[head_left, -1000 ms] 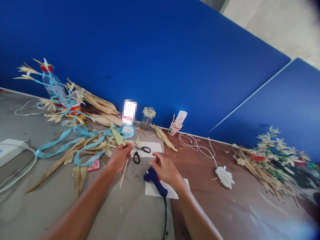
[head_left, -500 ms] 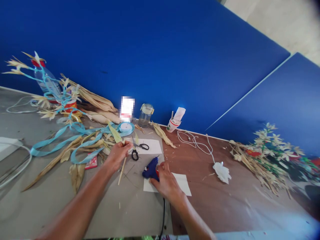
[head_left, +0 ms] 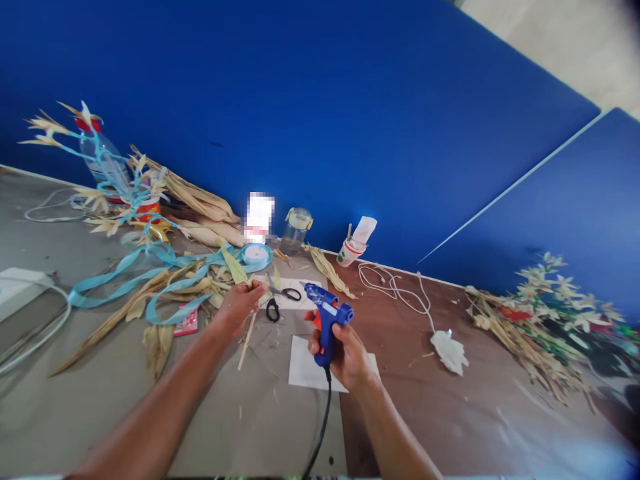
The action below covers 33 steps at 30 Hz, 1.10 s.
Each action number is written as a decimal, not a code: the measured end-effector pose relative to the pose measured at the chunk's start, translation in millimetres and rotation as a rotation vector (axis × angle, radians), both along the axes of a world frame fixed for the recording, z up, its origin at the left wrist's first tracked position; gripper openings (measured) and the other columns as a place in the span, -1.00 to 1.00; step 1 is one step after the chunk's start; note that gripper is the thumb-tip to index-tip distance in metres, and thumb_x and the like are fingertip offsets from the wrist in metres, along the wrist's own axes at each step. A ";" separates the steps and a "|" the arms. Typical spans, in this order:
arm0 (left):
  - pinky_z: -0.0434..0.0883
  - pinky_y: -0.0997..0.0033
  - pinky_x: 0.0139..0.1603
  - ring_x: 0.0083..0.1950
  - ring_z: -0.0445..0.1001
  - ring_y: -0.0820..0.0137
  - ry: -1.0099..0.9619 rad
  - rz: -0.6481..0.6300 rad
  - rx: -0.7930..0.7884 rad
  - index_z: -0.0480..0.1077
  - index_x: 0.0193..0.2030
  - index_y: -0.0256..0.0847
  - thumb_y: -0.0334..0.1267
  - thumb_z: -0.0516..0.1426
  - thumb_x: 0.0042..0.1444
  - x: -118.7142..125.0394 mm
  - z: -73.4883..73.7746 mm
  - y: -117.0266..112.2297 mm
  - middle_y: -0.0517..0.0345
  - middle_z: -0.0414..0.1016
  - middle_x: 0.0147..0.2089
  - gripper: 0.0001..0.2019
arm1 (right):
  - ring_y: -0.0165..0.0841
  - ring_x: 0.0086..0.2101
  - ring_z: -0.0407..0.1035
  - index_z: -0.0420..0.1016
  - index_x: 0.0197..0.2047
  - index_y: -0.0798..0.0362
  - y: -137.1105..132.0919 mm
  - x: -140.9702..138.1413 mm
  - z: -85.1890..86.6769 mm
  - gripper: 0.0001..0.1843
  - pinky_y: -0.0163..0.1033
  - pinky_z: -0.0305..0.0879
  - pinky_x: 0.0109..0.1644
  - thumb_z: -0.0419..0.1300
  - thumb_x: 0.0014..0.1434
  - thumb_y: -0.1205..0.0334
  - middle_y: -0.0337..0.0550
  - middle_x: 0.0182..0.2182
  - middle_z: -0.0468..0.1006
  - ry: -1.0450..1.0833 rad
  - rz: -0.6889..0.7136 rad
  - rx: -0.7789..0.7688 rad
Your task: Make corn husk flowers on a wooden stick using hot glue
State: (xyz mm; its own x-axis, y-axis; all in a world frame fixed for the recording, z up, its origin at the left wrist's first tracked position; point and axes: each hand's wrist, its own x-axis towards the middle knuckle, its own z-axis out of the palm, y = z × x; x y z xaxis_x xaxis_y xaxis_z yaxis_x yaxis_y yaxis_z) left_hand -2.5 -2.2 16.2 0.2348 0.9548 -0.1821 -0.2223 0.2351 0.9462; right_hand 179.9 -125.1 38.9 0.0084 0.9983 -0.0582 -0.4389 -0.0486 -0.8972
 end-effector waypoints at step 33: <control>-0.05 0.52 -0.59 -0.64 -0.07 0.60 0.120 -0.035 -0.022 0.19 -0.59 -0.23 -0.11 0.19 -0.17 -0.8 0.1 -0.8 0.42 -0.02 -0.71 -0.72 | -0.39 -0.49 0.32 0.51 -0.28 0.16 14.2 -25.1 -48.5 -0.57 -0.29 0.31 -0.39 0.16 0.03 -0.08 -0.11 -0.44 0.52 -0.653 -0.105 0.092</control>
